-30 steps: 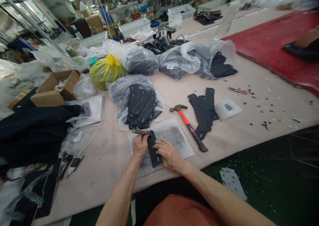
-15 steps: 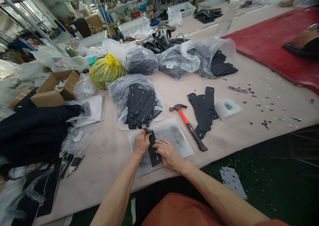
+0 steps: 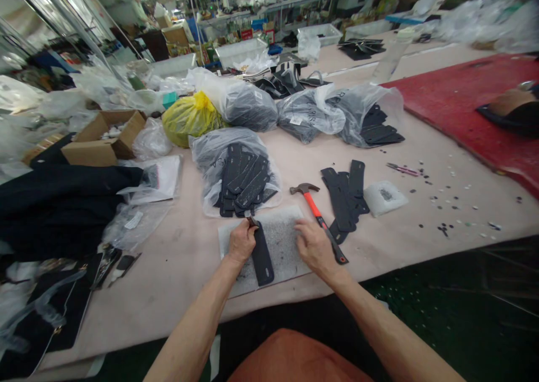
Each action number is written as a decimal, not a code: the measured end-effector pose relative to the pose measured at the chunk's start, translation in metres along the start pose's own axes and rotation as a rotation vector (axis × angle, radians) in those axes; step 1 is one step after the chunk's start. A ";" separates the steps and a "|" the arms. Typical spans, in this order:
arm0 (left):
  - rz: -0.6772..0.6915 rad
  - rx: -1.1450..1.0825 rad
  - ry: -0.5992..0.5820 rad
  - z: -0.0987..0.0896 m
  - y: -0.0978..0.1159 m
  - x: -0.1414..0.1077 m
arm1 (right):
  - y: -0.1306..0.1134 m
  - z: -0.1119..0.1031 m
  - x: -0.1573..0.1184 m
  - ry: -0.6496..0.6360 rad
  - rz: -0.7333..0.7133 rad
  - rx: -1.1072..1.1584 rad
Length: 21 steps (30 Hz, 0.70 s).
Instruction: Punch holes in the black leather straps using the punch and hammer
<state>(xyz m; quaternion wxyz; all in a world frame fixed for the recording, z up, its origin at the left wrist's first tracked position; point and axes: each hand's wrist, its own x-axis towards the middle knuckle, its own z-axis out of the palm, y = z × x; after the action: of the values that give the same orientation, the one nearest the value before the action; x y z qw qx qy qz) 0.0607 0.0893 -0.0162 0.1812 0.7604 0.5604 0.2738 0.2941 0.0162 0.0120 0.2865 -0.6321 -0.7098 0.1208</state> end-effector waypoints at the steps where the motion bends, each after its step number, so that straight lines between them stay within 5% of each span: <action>1: -0.004 0.009 -0.004 -0.001 0.001 0.000 | 0.014 -0.006 0.004 0.045 0.135 -0.090; 5: 0.000 0.018 -0.003 -0.002 0.002 0.000 | 0.054 -0.021 0.020 -0.091 0.480 -0.235; 11: 0.026 -0.018 0.010 0.000 -0.001 -0.001 | 0.053 -0.032 0.050 -0.321 0.871 0.497; 16: 0.029 -0.020 0.012 -0.003 0.001 -0.002 | 0.015 -0.053 0.070 -0.353 0.852 0.662; 19: 0.037 -0.022 0.013 -0.005 0.003 -0.002 | -0.025 -0.076 0.074 -0.182 0.744 0.720; 21: 0.042 -0.018 0.015 -0.005 0.003 -0.002 | -0.051 -0.093 0.073 0.012 0.534 0.681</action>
<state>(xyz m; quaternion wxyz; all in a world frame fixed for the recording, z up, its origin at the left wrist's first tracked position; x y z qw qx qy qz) 0.0590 0.0867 -0.0109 0.1780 0.7681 0.5433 0.2882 0.3014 0.0605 0.1330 0.4415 -0.6635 -0.4392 0.4146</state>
